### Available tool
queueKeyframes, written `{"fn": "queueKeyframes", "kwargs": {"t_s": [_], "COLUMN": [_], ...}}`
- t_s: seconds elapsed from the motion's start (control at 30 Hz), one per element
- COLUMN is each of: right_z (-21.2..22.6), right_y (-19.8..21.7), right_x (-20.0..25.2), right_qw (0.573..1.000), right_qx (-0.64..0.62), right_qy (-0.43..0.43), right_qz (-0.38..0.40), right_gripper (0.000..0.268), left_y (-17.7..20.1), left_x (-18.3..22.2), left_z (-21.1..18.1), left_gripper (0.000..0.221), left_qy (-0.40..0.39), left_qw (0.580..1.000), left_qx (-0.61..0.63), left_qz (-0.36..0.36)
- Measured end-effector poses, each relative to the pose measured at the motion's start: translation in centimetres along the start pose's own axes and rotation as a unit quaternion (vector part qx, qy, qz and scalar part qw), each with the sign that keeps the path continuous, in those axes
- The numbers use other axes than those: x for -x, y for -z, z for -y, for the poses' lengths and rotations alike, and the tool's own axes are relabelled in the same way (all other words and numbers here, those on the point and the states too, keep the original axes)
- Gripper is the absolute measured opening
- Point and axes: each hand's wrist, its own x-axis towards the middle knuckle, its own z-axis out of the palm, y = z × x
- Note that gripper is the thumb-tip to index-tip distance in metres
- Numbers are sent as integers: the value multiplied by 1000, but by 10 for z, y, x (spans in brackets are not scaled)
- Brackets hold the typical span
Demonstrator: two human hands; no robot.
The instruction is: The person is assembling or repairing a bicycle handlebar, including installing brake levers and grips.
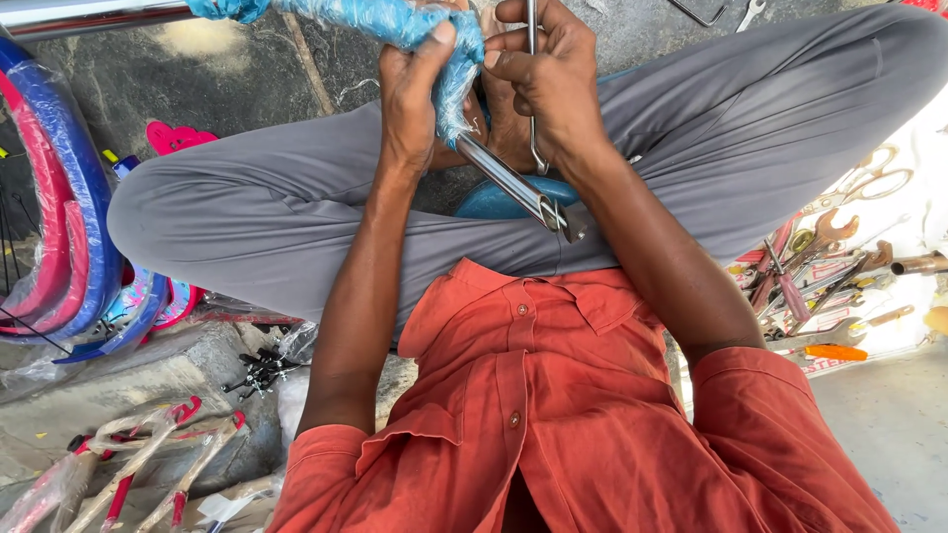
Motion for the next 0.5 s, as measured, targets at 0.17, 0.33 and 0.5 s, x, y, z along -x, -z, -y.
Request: {"fn": "queueKeyframes", "kwargs": {"t_s": [0.17,0.33,0.5], "right_z": [20,28,12], "right_y": [8,6,-6], "right_x": [-12,-16,-14], "right_qw": [986,972,973], "right_qx": [-39,-33,-26], "right_qy": [-161,-231,-226], "right_qz": [0,35,46], "right_gripper": [34,32,38], "left_y": [6,8,6], "left_x": [-1,5,11], "left_z": [12,5,-14], "left_gripper": [49,52,48], "left_qy": [-15,-36,-31], "left_qw": [999,998,999], "left_qx": [-34,-59,-23], "left_qz": [-12,-12,-11]}}
